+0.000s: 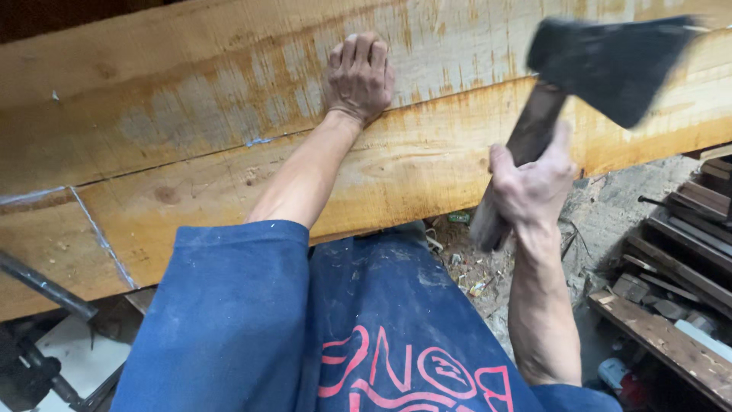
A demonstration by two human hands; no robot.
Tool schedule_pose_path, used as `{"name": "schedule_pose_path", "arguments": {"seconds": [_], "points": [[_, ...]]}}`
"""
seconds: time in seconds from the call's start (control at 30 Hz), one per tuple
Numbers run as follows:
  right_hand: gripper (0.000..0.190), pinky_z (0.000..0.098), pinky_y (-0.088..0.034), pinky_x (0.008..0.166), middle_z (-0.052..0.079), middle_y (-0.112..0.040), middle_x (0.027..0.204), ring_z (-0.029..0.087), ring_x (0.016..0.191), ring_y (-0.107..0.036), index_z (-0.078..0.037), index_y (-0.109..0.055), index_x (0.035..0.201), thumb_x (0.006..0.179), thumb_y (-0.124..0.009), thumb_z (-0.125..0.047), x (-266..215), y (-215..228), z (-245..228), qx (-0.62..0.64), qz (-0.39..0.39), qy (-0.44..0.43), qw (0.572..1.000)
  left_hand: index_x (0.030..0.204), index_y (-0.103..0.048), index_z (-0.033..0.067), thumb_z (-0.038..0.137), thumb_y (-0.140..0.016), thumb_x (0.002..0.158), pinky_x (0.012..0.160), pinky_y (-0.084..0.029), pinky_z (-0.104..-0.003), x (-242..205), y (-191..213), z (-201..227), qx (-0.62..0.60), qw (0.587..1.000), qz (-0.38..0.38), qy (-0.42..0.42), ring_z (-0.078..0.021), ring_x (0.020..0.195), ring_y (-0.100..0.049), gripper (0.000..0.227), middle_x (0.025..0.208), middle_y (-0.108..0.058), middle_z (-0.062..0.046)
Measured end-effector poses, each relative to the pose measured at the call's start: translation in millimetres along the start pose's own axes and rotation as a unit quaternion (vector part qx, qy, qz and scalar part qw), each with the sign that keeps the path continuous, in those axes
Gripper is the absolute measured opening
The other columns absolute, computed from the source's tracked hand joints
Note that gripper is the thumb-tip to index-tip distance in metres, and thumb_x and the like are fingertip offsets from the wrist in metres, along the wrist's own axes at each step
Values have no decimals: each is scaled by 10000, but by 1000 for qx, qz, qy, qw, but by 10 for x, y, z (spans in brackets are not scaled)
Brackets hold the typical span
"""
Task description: The person uses a hammer to tap a wooden plank, then positions and tightens metal clamps to secure the plank to a workbench. They adjust the clamps and the plank repeatedly to ensure alignment.
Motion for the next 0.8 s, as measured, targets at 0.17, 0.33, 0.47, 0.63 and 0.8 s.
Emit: {"name": "schedule_pose_path", "arguments": {"seconds": [0.17,0.33,0.47,0.63,0.8], "points": [[469,497,-568,885,327,-670,1012,465,965,-682,101,-510,1244,846,-675,-82,253,-715,122,-181,-10,123,976,1124,-566,102,292,-673,902,994,-392,-442,10,-72,-30,25,1000,-6,13,-274,1145,-524,312,1171,-537,-83],[436,549,-548,864,328,-676,978,493,966,-674,55,-541,1183,789,-638,-104,155,-995,788,-176,-216,-41,960,1122,-580,111,318,-664,835,963,-415,-465,-130,-68,20,38,999,9,14,-301,1125,-526,363,1147,-545,-101],[456,550,-536,846,328,-673,976,500,957,-659,65,-554,1190,791,-679,-117,289,-1023,797,-193,-151,-8,969,1102,-565,93,314,-661,870,915,-431,-495,-10,-225,-68,25,999,-6,19,-306,1099,-540,334,1151,-566,-128],[380,461,-569,736,192,-695,914,336,833,-695,8,-626,1095,766,-743,-142,316,-1052,803,-97,-173,29,980,1100,-574,81,230,-610,826,876,-464,-517,-36,-466,-134,30,999,-10,41,-359,1048,-573,314,1116,-592,-186],[246,335,-533,613,58,-678,872,168,694,-643,-49,-635,1098,883,-735,-113,219,-890,910,102,-225,-86,965,1158,-572,53,225,-588,831,905,-521,-502,26,-783,-110,44,996,-22,79,-325,1083,-617,370,1139,-623,-154]]}}
Point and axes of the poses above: each hand's wrist, its own x-axis towards the middle knuckle, its own y-axis out of the back of the hand, z = x × y, the point moved 5 cm from there along x, towards the middle knuckle
